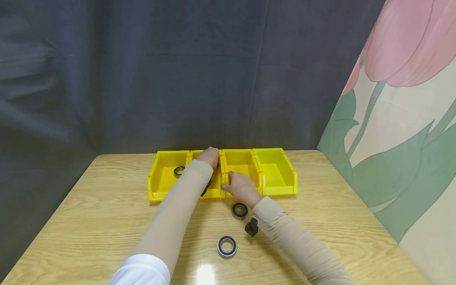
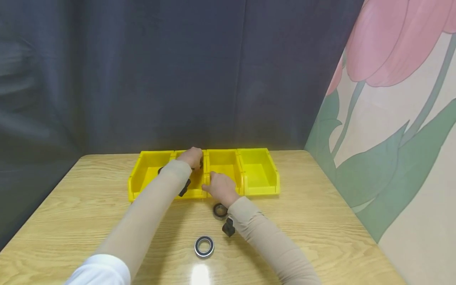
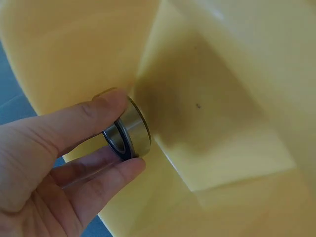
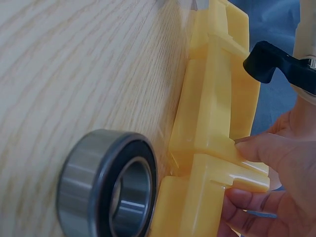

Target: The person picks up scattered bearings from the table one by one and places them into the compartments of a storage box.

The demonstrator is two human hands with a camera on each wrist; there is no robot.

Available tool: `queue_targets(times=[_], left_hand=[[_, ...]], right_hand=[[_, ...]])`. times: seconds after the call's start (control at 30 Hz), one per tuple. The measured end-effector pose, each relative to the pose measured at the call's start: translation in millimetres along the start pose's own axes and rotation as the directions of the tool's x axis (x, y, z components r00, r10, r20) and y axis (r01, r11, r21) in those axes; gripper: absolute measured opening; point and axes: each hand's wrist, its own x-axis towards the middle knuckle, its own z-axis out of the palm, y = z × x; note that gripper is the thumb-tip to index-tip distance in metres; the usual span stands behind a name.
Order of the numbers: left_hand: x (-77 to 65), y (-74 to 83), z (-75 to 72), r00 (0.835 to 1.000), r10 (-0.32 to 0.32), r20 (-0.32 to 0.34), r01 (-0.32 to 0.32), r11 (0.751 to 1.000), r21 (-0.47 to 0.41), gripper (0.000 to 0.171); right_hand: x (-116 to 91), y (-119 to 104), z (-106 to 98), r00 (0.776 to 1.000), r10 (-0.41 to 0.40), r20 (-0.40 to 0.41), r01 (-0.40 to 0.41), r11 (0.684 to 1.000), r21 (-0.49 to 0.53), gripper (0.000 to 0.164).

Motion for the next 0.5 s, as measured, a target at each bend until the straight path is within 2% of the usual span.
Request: queue_targets(times=[0.13, 0.5], left_hand=[[0.7, -1.1, 3.5, 1.000, 0.016, 0.005, -0.016, 0.999, 0.046, 0.026], [2.1, -1.0, 5.6, 0.999, 0.011, 0.036, -0.013, 0.997, 0.072, 0.023]], right_hand=[[-0.6, -0.4, 0.3, 1.000, -0.002, 0.002, 0.002, 1.000, -0.001, 0.033], [-1.6, -1.9, -1.9, 1.000, -0.006, 0.002, 0.006, 1.000, -0.001, 0.032]])
